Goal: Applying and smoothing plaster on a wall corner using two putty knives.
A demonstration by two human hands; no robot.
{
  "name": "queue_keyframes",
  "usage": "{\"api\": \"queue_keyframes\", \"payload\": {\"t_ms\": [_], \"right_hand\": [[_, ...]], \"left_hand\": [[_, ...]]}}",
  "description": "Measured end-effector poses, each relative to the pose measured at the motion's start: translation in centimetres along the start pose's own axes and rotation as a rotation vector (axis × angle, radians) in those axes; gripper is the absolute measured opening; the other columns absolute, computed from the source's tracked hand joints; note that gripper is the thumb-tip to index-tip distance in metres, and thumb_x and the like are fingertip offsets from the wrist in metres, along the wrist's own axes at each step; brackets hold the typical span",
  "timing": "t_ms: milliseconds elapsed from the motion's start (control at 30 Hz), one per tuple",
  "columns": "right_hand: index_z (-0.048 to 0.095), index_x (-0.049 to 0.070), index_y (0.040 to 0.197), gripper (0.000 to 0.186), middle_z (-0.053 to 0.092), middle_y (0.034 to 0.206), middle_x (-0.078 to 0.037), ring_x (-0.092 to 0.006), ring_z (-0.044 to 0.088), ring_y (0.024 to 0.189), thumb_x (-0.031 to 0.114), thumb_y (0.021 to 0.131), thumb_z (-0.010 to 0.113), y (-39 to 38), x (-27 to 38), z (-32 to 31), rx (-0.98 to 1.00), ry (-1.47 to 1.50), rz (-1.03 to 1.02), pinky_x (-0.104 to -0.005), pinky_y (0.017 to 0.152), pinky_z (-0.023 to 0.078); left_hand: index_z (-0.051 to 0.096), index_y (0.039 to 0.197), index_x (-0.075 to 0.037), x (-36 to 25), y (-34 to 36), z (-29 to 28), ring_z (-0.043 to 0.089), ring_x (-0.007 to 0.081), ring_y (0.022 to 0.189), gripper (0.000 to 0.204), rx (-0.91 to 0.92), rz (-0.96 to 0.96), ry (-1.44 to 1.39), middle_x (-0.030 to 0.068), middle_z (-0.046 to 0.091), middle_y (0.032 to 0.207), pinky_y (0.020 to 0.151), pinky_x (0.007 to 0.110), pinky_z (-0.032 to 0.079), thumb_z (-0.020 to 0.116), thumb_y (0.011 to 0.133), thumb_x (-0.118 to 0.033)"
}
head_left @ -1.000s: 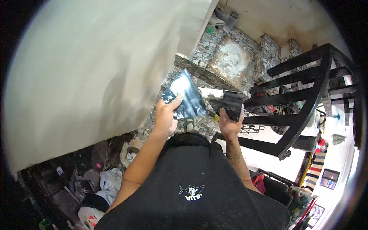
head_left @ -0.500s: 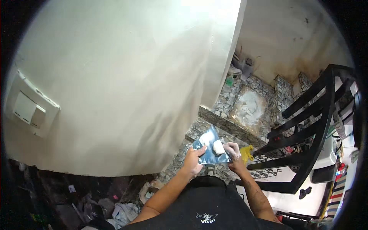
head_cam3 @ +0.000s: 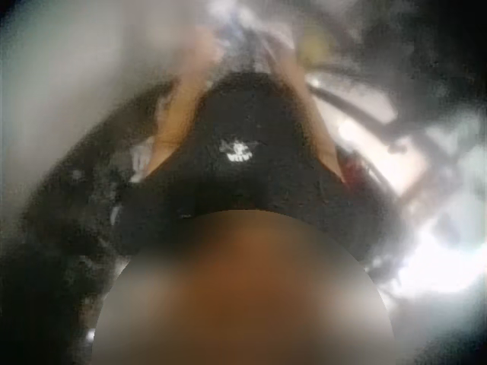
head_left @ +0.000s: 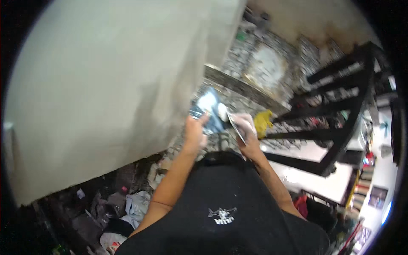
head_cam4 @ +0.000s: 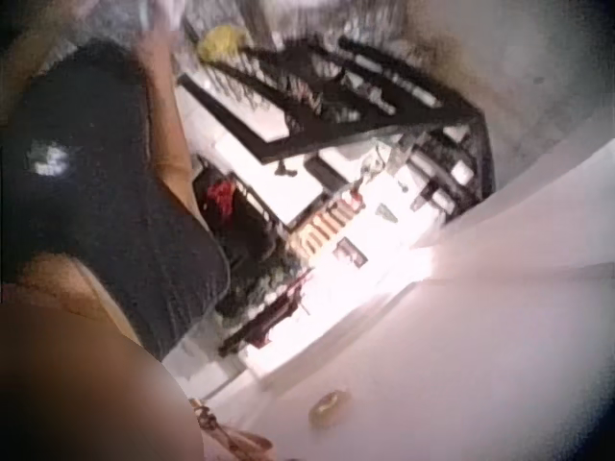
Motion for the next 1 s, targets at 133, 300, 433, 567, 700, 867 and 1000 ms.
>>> {"api": "queue_keyframes", "payload": {"t_ms": [133, 300, 433, 567, 700, 867, 1000], "right_hand": [[0.048, 0.006, 0.108, 0.046, 0.046, 0.098, -0.015, -0.0293, 0.047, 0.092, 0.005, 0.064, 0.063, -1.5, -1.5, 0.1, -0.015, -0.094, 0.049, -0.0352, 0.079, 0.04], [0.047, -0.001, 0.106, 0.041, 0.054, 0.081, -0.007, -0.0175, 0.054, 0.069, 0.0, 0.067, 0.059, -9.1, -10.3, 0.7, -0.045, 0.242, 0.812, -0.0266, 0.062, 0.045], [0.053, 0.001, 0.091, 0.02, 0.057, 0.071, -0.008, -0.0164, 0.053, 0.062, 0.004, 0.072, 0.058, -5.4, -3.9, 1.0, 0.087, -0.07, 0.636, -0.0269, 0.061, 0.042], [0.059, 0.002, 0.09, 0.017, 0.058, 0.075, -0.009, -0.0191, 0.054, 0.071, 0.003, 0.074, 0.055, -3.9, -1.5, 2.2, 0.011, 0.209, 0.764, -0.0293, 0.071, 0.041], [0.039, 0.002, 0.116, 0.062, 0.045, 0.109, -0.012, -0.022, 0.038, 0.11, -0.015, 0.057, 0.04, -0.9, 0.1, 4.0, 0.11, 0.156, 0.204, -0.0294, 0.096, 0.026], [0.045, -0.001, 0.109, 0.053, 0.05, 0.101, -0.013, -0.0253, 0.048, 0.1, -0.016, 0.059, 0.04, -2.5, -7.7, 1.6, 0.014, 0.513, 0.789, -0.0352, 0.089, 0.037], [0.048, -0.002, 0.104, 0.035, 0.055, 0.096, -0.012, -0.0237, 0.054, 0.086, -0.008, 0.069, 0.051, 2.1, -6.6, -0.7, -0.307, 1.266, 0.706, -0.0371, 0.083, 0.041]], "left_hand": [[0.048, 0.102, -0.001, 1.9, -1.1, -0.1, 0.056, 0.0156, 0.08, 0.024, 0.095, -0.154, -0.201, 0.0059, 0.056, 0.089, 0.073, 0.033, 0.048, 0.049, 0.078, 0.001], [0.048, 0.1, -0.001, -1.6, -3.5, -0.4, 0.057, 0.0168, 0.073, 0.02, 0.064, 0.004, -0.165, 0.0072, 0.056, 0.082, 0.065, 0.034, 0.05, 0.049, 0.081, -0.005], [0.05, 0.096, 0.002, -5.0, -4.2, -1.6, 0.056, 0.0128, 0.072, 0.015, 0.021, 0.148, -0.007, 0.0064, 0.056, 0.086, 0.063, 0.027, 0.049, 0.047, 0.081, 0.0], [0.052, 0.094, 0.002, -3.1, -3.1, -2.6, 0.054, 0.0096, 0.07, 0.016, -0.015, 0.156, 0.102, 0.0038, 0.057, 0.082, 0.063, 0.023, 0.045, 0.051, 0.078, 0.003], [0.051, 0.098, 0.003, -2.3, -2.3, -3.3, 0.055, 0.0117, 0.073, 0.02, -0.015, 0.207, 0.105, 0.0067, 0.056, 0.089, 0.065, 0.026, 0.047, 0.05, 0.078, 0.003], [0.042, 0.109, 0.002, -2.5, -3.5, -2.5, 0.053, 0.0161, 0.087, 0.032, -0.05, 0.093, -0.147, 0.0102, 0.052, 0.102, 0.074, 0.029, 0.046, 0.044, 0.077, 0.007], [0.038, 0.115, 0.0, -3.3, -2.4, -5.9, 0.048, 0.0206, 0.102, 0.039, -0.073, 0.105, -0.128, 0.012, 0.047, 0.11, 0.085, 0.034, 0.042, 0.043, 0.076, 0.005]]}}
Point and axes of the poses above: each hand's wrist, its own y-axis towards the middle knuckle, its own z-axis out of the palm, x = y × z, the point moved 3 cm from there along y, towards the middle knuckle
